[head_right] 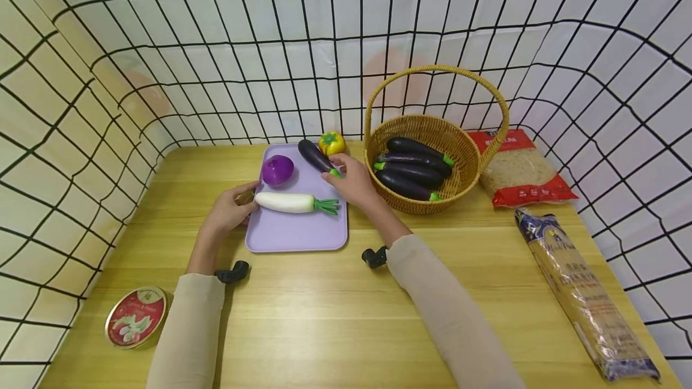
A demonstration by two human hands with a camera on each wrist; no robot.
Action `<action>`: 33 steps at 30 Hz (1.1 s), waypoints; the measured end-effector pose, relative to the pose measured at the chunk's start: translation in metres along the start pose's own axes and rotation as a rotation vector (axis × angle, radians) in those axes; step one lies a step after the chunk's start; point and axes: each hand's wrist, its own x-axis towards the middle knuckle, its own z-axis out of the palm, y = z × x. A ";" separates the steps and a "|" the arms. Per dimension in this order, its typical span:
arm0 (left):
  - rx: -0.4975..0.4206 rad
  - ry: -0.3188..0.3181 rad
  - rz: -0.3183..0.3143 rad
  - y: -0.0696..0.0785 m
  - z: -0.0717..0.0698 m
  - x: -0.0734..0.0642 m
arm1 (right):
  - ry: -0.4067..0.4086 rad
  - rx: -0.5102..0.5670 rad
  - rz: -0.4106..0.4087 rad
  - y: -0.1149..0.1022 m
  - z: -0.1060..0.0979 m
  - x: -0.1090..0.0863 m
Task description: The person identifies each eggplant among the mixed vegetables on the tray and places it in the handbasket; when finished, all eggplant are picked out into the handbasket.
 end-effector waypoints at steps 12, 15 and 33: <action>0.037 0.006 -0.004 0.002 -0.001 -0.002 | -0.016 -0.059 0.024 0.001 0.012 0.014; 0.042 0.006 -0.005 0.003 -0.001 -0.002 | -0.019 -0.089 0.026 0.002 0.015 0.017; 0.080 0.007 -0.012 0.004 0.000 -0.001 | 0.012 -0.113 0.040 0.000 0.022 0.024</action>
